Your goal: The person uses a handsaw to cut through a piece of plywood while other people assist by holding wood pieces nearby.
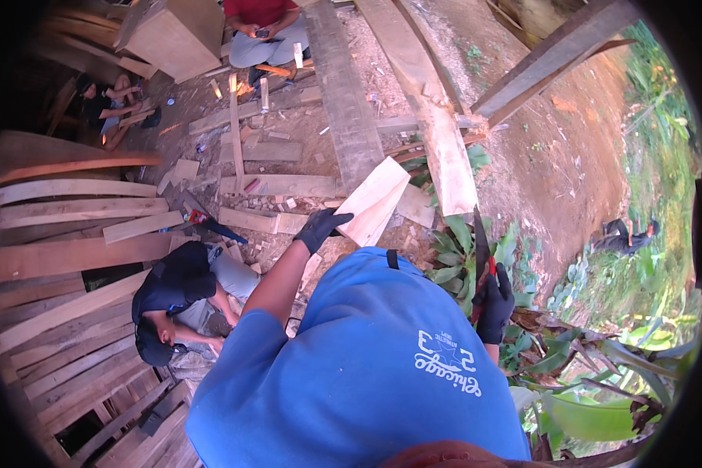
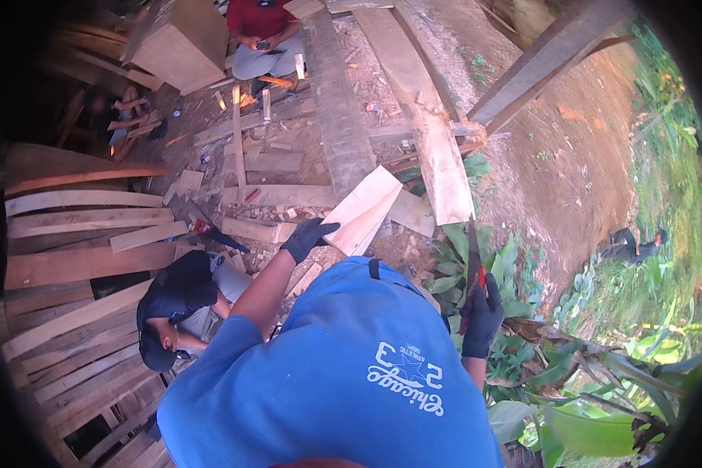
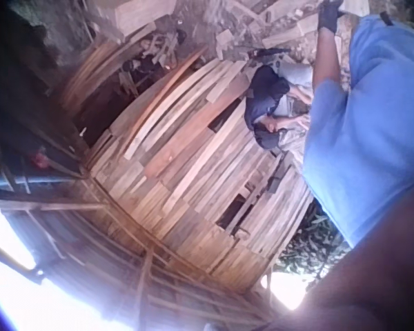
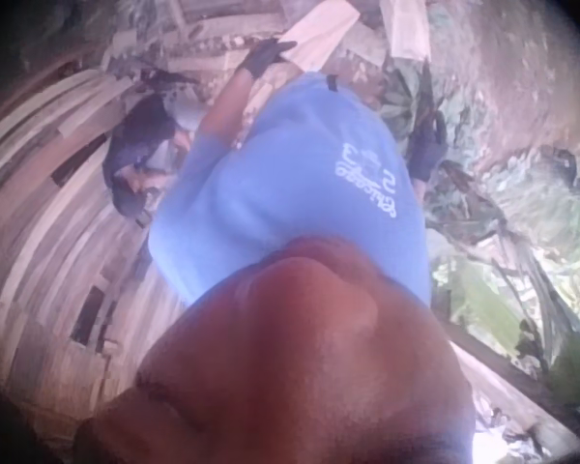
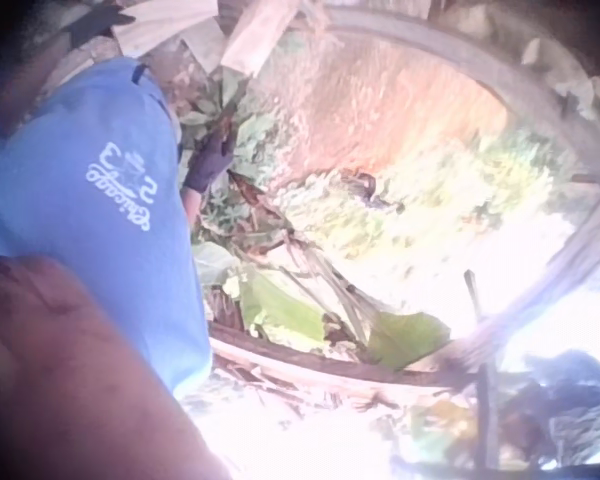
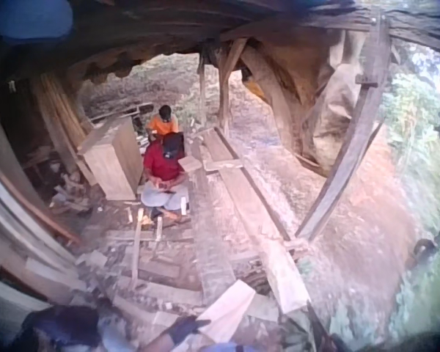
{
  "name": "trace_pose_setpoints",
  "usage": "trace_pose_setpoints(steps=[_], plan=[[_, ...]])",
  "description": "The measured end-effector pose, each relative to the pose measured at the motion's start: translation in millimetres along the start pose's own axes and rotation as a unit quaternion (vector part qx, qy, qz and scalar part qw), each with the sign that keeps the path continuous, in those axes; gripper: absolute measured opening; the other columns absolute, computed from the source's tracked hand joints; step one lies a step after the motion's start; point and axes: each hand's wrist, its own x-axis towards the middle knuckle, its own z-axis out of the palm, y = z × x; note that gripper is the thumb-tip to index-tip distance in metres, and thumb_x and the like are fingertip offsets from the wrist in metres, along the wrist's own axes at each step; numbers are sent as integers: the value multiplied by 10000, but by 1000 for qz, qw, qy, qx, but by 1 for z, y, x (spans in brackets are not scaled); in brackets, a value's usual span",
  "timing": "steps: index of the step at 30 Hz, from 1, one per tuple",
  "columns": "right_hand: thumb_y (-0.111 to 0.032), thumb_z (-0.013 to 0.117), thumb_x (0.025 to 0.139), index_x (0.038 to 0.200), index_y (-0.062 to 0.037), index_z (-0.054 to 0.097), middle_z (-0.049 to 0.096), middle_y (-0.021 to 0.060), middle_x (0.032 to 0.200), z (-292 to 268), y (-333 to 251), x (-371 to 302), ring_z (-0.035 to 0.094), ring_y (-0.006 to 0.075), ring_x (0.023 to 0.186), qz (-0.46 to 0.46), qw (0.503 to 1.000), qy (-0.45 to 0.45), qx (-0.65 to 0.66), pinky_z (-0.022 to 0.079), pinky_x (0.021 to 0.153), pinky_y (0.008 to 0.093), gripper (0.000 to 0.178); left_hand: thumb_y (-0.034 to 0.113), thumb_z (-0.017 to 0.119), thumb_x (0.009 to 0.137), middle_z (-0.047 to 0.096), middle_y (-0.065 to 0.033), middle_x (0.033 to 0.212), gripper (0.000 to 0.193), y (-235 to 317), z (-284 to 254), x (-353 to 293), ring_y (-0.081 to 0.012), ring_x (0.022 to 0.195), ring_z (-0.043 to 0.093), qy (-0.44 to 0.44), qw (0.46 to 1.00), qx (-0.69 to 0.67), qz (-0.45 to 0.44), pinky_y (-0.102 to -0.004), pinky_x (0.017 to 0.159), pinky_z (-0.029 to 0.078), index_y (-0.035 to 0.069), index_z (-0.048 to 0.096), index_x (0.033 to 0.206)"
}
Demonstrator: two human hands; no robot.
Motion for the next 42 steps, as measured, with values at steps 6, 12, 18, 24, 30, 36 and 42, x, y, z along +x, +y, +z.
trace_pose_setpoints(steps=[6, 12, 18, 24, 30, 36, 42], plan=[[-138, 679, 1061, 1574, -17, 576, 603, -2, 744, 4, 6, -5, 540, 98, 567, -10, 1000, 3, -5, 434, 529, 268, 536, 570, 780, 941, 778, -187, 1154, 797, 27, -1, 9, -216, 994, 767, 39, 994, 91, 36, -358, 892, 610, -130, 707, 1315], [-151, 696, 1051, 1529, -15, 631, 702, 14, 910, -23, 3, 13, 576, 72, 663, -114, 982, -45, -140, 440, 588, 239, 502, 598, 793, 921, 791, -179, 1107, 805, 28, -39, -9, -224, 968, 767, 88, 994, 64, 17, -358, 890, 603, -122, 730, 1274], [-178, 729, 1012, 1523, -41, 653, 746, 57, 1094, -2, -73, -10, 587, 74, 705, -123, 963, -125, -204, 467, 595, 272, 534, 463, 811, 953, 792, -121, 1144, 641, -16, -98, -36, -177, 991, 767, 146, 987, -39, 52, -315, 882, 612, -71, 744, 1302], [-192, 719, 999, 1456, -28, 706, 739, 24, 981, 32, -121, -31, 555, 58, 649, -129, 922, -156, -330, 449, 585, 266, 486, 435, 792, 967, 770, -137, 1220, 624, -42, -115, -59, -213, 1048, 776, 189, 965, -180, 21, -348, 917, 629, -49, 718, 1353], [-141, 693, 1006, 1434, -17, 718, 738, 20, 976, 68, -119, -41, 567, 59, 643, -42, 954, -203, -218, 447, 578, 247, 446, 460, 814, 948, 779, -120, 1204, 634, -96, -125, -62, -198, 1042, 773, 207, 942, -262, 12, -342, 907, 623, -26, 724, 1344], [-116, 692, 1008, 1434, 8, 708, 739, 32, 958, 85, -80, -31, 567, 59, 622, -38, 967, -211, -136, 441, 550, 240, 444, 415, 831, 948, 777, -121, 1239, 608, -113, -128, -62, -210, 1069, 779, 202, 926, -319, 15, -350, 940, 633, -14, 712, 1361], [-149, 679, 1028, 1446, 29, 691, 794, 123, 1193, 107, -34, -9, 731, 144, 963, -218, 938, -193, -187, 590, 826, 310, 455, 336, 815, 979, 771, -118, 1274, 547, -114, -131, -52, -231, 1099, 777, 192, 904, -381, 29, -367, 967, 636, -12, 697, 1384]])
